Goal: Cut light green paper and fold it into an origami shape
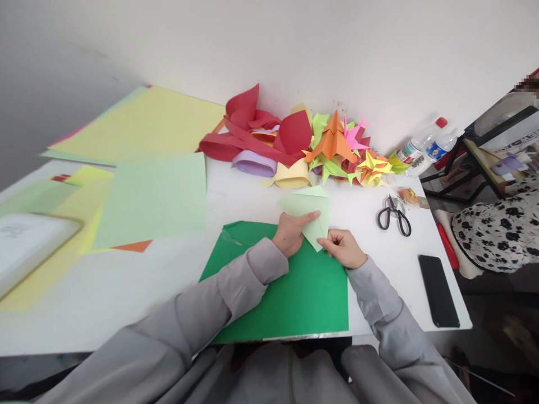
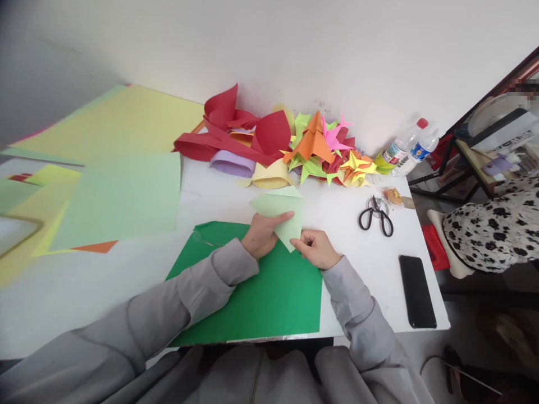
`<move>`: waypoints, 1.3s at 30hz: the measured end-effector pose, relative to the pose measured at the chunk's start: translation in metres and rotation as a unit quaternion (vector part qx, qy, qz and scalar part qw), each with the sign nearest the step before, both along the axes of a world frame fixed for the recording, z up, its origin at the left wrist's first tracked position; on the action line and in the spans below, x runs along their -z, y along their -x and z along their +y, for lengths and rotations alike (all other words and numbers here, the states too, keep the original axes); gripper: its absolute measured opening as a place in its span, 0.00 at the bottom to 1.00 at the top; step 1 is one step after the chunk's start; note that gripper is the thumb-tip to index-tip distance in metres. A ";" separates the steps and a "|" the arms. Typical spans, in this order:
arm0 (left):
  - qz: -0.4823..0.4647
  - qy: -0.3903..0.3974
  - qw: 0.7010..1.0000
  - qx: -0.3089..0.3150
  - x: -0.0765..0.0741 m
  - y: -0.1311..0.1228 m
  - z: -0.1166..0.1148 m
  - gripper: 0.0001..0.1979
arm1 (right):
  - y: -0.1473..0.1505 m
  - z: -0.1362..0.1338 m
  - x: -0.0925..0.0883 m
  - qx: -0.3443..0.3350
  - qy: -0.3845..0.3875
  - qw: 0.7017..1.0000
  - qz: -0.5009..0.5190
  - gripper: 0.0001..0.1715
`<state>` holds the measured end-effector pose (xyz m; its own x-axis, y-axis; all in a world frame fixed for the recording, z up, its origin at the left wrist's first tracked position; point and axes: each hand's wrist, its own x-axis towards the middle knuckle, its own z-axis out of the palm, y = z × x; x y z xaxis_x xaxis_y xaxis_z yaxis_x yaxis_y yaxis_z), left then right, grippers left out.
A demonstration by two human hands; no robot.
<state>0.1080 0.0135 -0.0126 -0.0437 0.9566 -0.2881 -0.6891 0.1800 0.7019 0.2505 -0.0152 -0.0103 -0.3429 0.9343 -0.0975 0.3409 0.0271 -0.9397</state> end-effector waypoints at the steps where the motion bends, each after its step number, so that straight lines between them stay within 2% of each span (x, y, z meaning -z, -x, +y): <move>1: 0.000 0.001 1.000 0.000 0.000 0.000 0.000 0.29 | 0.000 0.000 -0.001 -0.002 0.004 1.000 0.005 0.29; 5: 0.004 0.005 1.000 0.005 -0.002 0.000 0.000 0.29 | 0.001 0.001 -0.002 0.002 0.018 1.000 0.023 0.28; 9: 0.007 -0.003 1.000 0.001 -0.003 0.000 0.000 0.29 | 0.001 0.003 0.002 0.046 0.023 0.998 0.042 0.27; 19: 0.083 -0.058 0.994 0.032 0.009 -0.002 -0.003 0.23 | 0.002 0.003 0.002 0.102 -0.020 0.994 0.039 0.27; 32: 0.046 -0.030 0.998 0.020 -0.001 -0.002 -0.004 0.27 | -0.001 0.005 0.003 0.082 0.031 0.993 0.077 0.26; 39: 0.032 -0.027 0.999 0.014 -0.002 -0.002 -0.003 0.26 | 0.000 0.003 0.000 0.077 -0.034 0.996 0.036 0.27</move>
<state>0.1095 0.0104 -0.0108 -0.0340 0.9719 -0.2329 -0.6371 0.1585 0.7543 0.2502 -0.0124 -0.0105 -0.1995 0.9798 -0.0133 0.2775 0.0435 -0.9597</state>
